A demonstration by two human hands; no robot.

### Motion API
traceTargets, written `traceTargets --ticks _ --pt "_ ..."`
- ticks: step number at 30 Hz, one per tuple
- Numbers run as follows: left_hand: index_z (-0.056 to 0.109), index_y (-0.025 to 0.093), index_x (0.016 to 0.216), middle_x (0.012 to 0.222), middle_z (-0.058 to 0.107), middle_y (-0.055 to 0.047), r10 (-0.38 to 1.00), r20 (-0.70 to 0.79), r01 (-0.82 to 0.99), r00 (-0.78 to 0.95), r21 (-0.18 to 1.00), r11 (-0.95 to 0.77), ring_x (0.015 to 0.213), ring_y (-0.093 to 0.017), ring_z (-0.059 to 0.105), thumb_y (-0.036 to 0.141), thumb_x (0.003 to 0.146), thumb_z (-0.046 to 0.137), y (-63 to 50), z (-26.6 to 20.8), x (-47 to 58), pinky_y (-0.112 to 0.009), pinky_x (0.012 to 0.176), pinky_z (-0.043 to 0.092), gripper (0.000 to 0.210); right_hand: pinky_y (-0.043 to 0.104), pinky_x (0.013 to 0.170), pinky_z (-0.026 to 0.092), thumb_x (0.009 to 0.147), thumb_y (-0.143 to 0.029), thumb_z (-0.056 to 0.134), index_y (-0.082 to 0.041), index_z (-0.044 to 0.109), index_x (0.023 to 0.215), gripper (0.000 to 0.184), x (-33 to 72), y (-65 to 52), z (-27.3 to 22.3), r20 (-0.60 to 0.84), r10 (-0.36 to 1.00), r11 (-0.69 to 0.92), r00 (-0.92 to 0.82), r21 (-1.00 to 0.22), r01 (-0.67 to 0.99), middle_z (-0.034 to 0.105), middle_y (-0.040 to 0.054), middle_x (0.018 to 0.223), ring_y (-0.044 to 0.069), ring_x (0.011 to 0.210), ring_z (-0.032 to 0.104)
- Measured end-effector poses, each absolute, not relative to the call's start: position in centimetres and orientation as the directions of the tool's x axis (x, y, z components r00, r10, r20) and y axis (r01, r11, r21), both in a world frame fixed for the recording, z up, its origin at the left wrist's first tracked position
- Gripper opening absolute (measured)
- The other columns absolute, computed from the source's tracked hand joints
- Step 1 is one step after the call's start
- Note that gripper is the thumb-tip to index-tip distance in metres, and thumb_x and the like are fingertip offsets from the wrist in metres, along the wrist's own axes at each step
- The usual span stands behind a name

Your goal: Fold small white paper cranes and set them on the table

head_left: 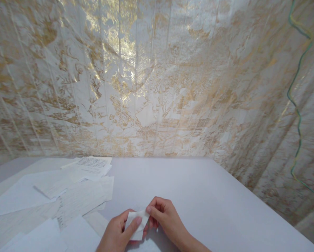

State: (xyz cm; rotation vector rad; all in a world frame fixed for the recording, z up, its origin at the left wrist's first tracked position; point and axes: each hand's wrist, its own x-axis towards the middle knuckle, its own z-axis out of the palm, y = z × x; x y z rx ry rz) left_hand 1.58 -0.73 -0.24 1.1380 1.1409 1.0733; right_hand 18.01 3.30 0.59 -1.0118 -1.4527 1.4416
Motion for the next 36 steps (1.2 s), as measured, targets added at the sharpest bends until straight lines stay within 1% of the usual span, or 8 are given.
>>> traceTargets --ticks 4,8,11,16,21,24,29,36 --pt "0.073 0.013 0.079 0.066 0.073 -0.004 0.988 -0.048 -0.045 0.15 0.997 0.056 0.059 -0.014 0.061 0.074 0.072 0.069 -1.0 0.27 1.72 -0.023 0.056 0.047 0.061 0.023 0.043 0.024 0.073 -0.068 0.068 -0.019 0.052 0.06 0.053 18.19 3.67 0.67 0.009 0.953 0.02 -0.303 -0.999 0.031 0.049 -0.0042 0.041 0.008 0.038 0.036" --pt "0.071 0.015 0.083 0.073 0.076 -0.006 0.98 -0.115 -0.093 0.164 0.987 0.132 0.062 -0.015 0.063 0.074 0.071 0.07 -1.22 0.55 1.84 -0.024 0.056 0.049 0.06 0.023 0.043 0.022 0.073 -0.069 0.067 -0.019 0.051 0.06 0.054 18.2 3.9 0.72 0.012 0.948 0.018 -0.317 -1.0 0.016 0.047 -0.005 0.04 0.007 0.037 0.034" --pt "0.071 0.015 0.084 0.074 0.077 -0.007 0.978 -0.116 -0.098 0.175 0.986 0.134 0.064 -0.016 0.065 0.075 0.07 0.07 -1.07 0.34 1.81 -0.024 0.058 0.049 0.061 0.023 0.043 0.022 0.072 -0.069 0.069 -0.019 0.052 0.061 0.053 18.18 3.9 0.81 0.011 0.947 0.015 -0.322 -1.0 0.009 0.047 -0.0053 0.041 0.007 0.038 0.034" --pt "0.069 0.015 0.068 0.057 0.067 -0.001 0.977 -0.077 -0.091 0.199 0.991 0.097 0.05 -0.009 0.051 0.076 0.07 0.069 -0.6 -0.05 1.6 -0.019 0.05 0.036 0.062 0.022 0.045 0.026 0.075 -0.058 0.07 -0.018 0.055 0.064 0.045 18.1 3.51 0.79 0.033 0.949 0.049 -0.313 -0.998 0.043 0.05 -0.0049 0.044 0.008 0.041 0.038" --pt "0.068 0.015 0.065 0.053 0.063 0.001 0.977 -0.07 -0.072 0.2 0.994 0.086 0.048 -0.008 0.046 0.075 0.074 0.065 -0.57 -0.14 1.42 -0.02 0.05 0.035 0.061 0.022 0.045 0.027 0.077 -0.055 0.068 -0.018 0.055 0.065 0.041 18.12 3.21 0.81 0.045 0.948 0.068 -0.315 -0.996 0.063 0.05 -0.0051 0.045 0.009 0.041 0.04" --pt "0.071 0.014 0.072 0.054 0.065 0.0 0.973 -0.105 -0.103 0.207 0.986 0.128 0.049 -0.009 0.05 0.076 0.074 0.065 -0.62 -0.19 1.51 -0.02 0.05 0.037 0.062 0.022 0.045 0.028 0.078 -0.053 0.067 -0.018 0.055 0.064 0.039 18.25 3.21 0.92 0.052 0.949 0.084 -0.31 -0.992 0.09 0.05 -0.0054 0.045 0.009 0.041 0.04" --pt "0.071 0.014 0.079 0.067 0.074 -0.006 0.958 -0.175 -0.148 0.227 0.966 0.212 0.058 -0.015 0.062 0.071 0.056 0.083 -0.66 -0.24 1.75 -0.024 0.054 0.047 0.063 0.022 0.046 0.028 0.079 -0.047 0.066 -0.018 0.056 0.064 0.034 18.5 3.45 0.92 0.08 0.956 0.12 -0.283 -0.985 0.127 0.05 -0.0056 0.046 0.008 0.042 0.039" --pt "0.073 0.014 0.088 0.071 0.076 -0.01 0.95 -0.205 -0.1 0.236 0.967 0.234 0.075 -0.026 0.071 0.07 0.061 0.08 -0.95 0.09 1.71 -0.032 0.065 0.055 0.063 0.022 0.041 0.023 0.074 -0.059 0.068 -0.019 0.052 0.06 0.045 18.86 4.19 1.16 -0.004 0.939 0.019 -0.345 -0.998 0.062 0.046 -0.006 0.038 0.007 0.035 0.032"
